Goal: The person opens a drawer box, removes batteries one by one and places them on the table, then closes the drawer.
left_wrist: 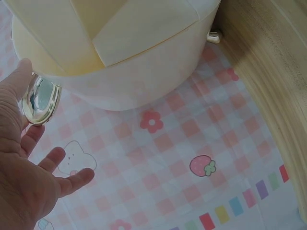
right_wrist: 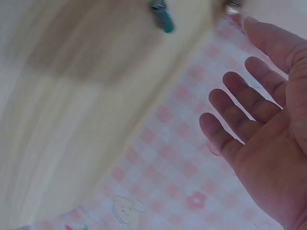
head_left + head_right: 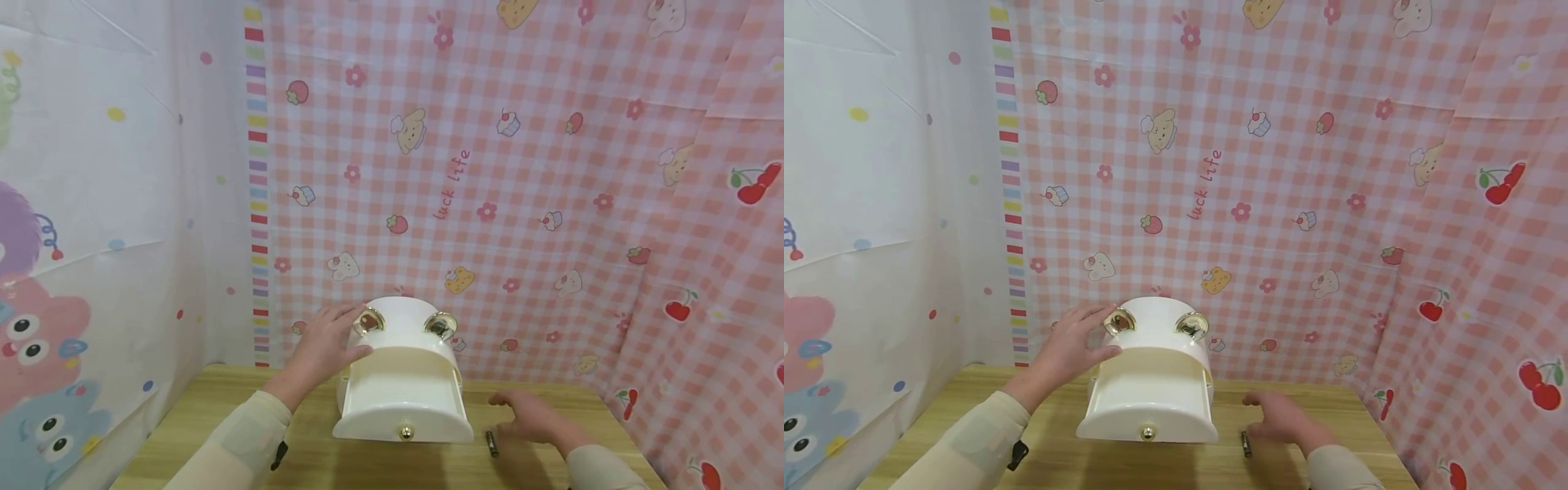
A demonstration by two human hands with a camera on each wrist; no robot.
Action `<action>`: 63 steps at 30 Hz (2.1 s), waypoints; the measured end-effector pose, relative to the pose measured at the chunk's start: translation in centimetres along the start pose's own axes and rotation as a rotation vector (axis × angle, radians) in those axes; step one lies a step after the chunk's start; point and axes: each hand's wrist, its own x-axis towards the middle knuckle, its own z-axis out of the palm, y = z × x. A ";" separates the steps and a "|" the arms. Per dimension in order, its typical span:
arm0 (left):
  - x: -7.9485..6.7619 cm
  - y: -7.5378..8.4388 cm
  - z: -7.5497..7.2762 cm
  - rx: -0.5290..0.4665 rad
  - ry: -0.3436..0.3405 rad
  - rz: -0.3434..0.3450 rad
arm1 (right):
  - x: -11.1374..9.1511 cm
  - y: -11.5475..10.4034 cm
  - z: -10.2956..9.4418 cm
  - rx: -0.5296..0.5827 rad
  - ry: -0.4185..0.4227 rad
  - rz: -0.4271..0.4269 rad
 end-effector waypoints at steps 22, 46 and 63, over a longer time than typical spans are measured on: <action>-0.2 -0.3 0.1 -0.002 -0.003 -0.001 | -2.1 -11.1 -8.5 -0.099 -0.008 -0.134; 0.6 0.2 -0.1 0.042 -0.084 -0.032 | 1.6 -20.4 -7.0 -0.179 -0.096 -0.142; 0.7 0.4 -0.5 0.161 -0.066 -0.017 | 4.5 -23.7 -3.7 -0.225 -0.173 -0.028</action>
